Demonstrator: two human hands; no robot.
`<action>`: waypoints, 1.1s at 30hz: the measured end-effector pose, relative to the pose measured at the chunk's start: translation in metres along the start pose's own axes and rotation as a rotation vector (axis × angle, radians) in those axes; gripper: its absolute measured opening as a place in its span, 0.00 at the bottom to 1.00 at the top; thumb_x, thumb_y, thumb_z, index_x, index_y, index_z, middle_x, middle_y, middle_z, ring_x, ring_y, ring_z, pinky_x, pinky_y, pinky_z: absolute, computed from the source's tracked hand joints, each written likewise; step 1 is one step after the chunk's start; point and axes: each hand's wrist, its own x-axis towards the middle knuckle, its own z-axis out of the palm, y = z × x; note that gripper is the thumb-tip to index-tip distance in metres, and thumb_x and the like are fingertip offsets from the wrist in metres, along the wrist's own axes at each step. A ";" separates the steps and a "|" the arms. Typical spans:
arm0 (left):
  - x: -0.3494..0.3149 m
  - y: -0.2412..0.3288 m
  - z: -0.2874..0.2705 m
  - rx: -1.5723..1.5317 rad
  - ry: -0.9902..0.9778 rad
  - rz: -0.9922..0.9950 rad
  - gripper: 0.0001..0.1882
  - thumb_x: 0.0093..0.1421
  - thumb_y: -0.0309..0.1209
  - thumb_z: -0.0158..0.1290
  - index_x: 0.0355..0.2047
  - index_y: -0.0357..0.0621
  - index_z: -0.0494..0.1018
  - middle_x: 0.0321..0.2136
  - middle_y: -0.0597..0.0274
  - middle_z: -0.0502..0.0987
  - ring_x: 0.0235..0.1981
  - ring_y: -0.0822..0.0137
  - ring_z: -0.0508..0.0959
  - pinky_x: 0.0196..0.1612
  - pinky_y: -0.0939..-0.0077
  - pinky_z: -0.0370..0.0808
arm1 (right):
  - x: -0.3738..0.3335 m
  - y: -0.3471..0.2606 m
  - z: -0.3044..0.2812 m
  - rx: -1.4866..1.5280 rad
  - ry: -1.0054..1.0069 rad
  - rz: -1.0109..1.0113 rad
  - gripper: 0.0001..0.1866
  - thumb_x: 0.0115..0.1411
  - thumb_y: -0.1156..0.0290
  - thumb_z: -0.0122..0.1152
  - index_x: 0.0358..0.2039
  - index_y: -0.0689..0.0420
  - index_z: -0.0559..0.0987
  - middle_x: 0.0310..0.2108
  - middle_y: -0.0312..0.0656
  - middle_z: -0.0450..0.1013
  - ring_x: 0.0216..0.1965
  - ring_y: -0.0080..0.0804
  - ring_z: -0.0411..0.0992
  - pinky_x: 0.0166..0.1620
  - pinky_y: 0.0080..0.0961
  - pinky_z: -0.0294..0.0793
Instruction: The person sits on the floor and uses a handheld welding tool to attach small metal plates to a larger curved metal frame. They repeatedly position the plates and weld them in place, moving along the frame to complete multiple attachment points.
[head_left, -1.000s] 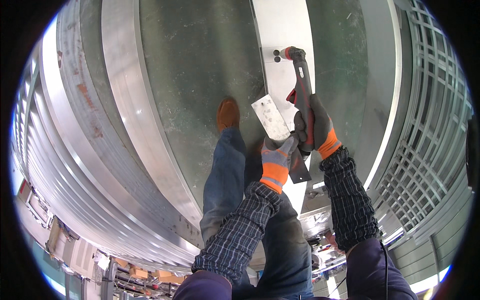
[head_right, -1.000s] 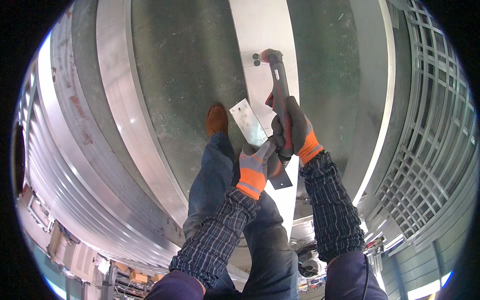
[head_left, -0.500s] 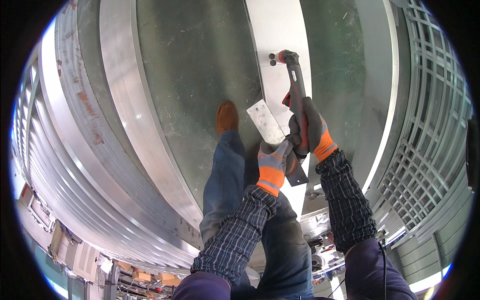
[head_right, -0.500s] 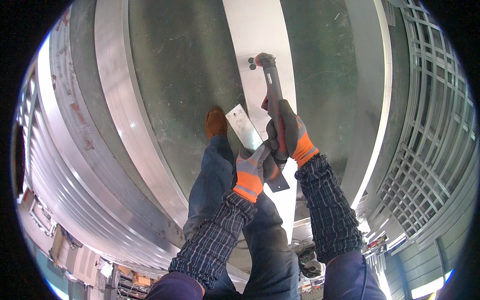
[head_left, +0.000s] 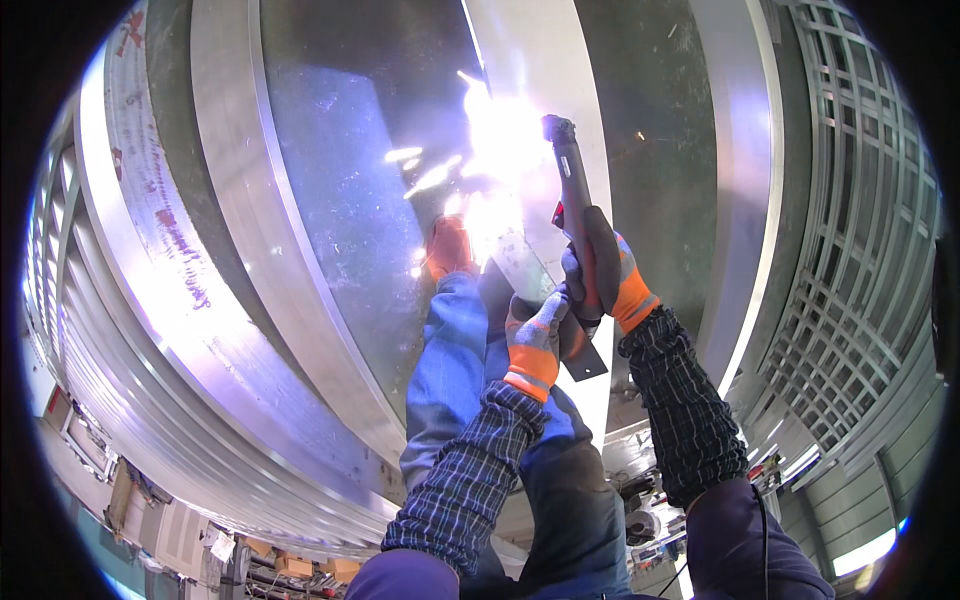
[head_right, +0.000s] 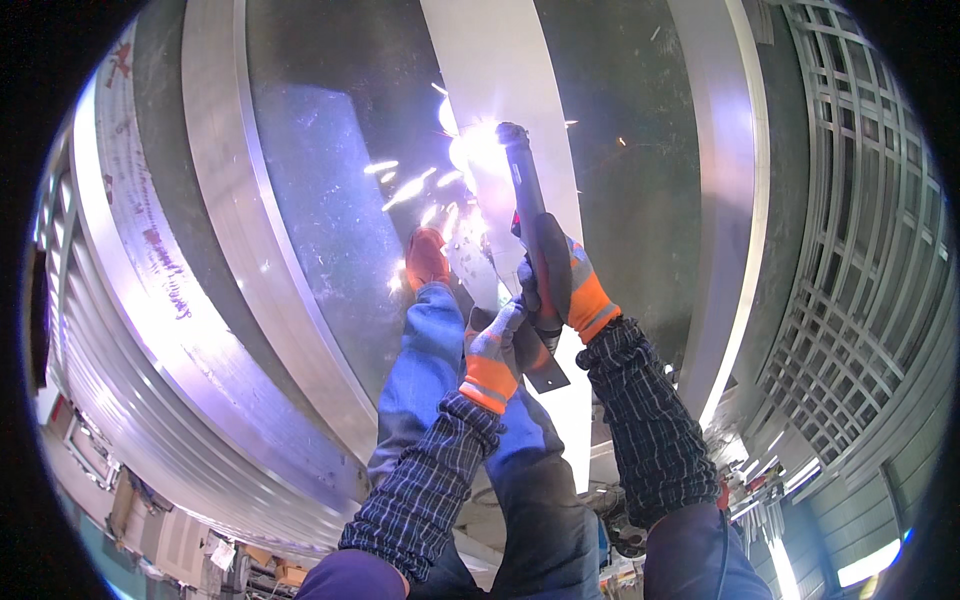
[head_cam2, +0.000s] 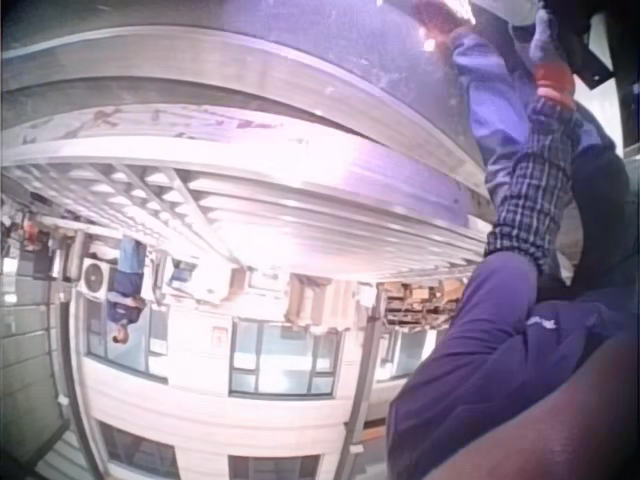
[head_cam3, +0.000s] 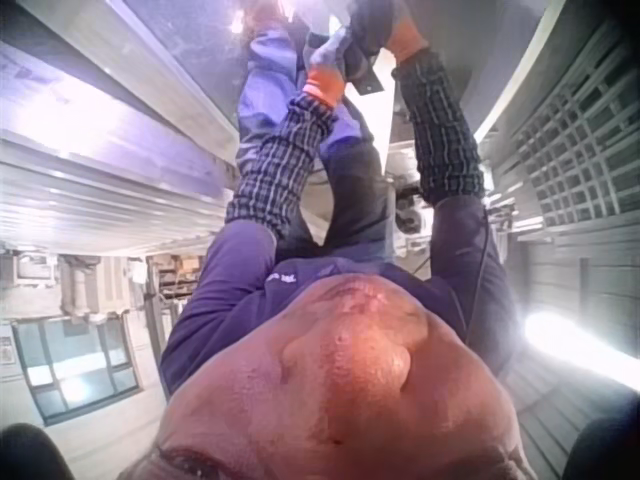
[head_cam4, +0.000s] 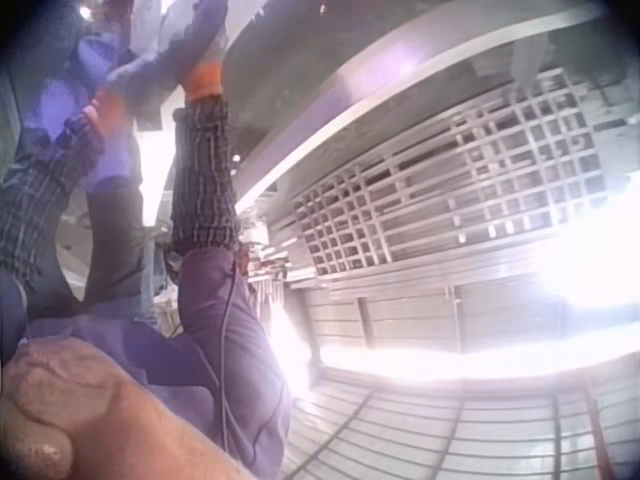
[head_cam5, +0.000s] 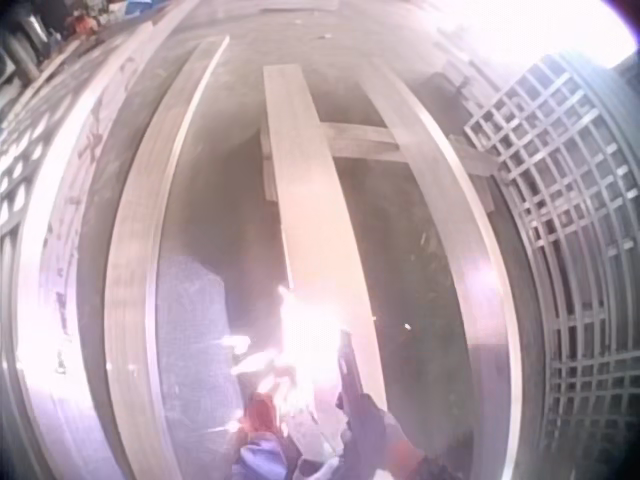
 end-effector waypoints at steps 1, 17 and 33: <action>0.001 -0.001 -0.001 0.008 0.018 0.001 0.14 0.60 0.16 0.61 0.47 0.36 0.76 0.40 0.55 0.83 0.41 0.64 0.84 0.48 0.74 0.83 | 0.000 0.001 0.000 0.004 0.000 0.009 0.35 0.69 0.36 0.47 0.52 0.59 0.73 0.20 0.37 0.69 0.14 0.28 0.66 0.19 0.28 0.68; -0.004 0.010 -0.004 0.094 -0.032 0.045 0.17 0.61 0.17 0.60 0.51 0.36 0.74 0.44 0.55 0.82 0.43 0.64 0.85 0.45 0.74 0.85 | -0.007 -0.005 0.002 0.246 0.029 0.122 0.33 0.69 0.33 0.44 0.42 0.54 0.74 0.17 0.37 0.64 0.12 0.30 0.63 0.17 0.31 0.65; -0.005 0.013 0.001 0.039 -0.024 0.047 0.15 0.62 0.17 0.59 0.50 0.38 0.75 0.40 0.58 0.82 0.37 0.67 0.84 0.40 0.77 0.84 | -0.004 -0.009 0.013 0.026 0.103 0.111 0.35 0.68 0.31 0.42 0.31 0.54 0.71 0.15 0.35 0.62 0.11 0.28 0.59 0.19 0.31 0.64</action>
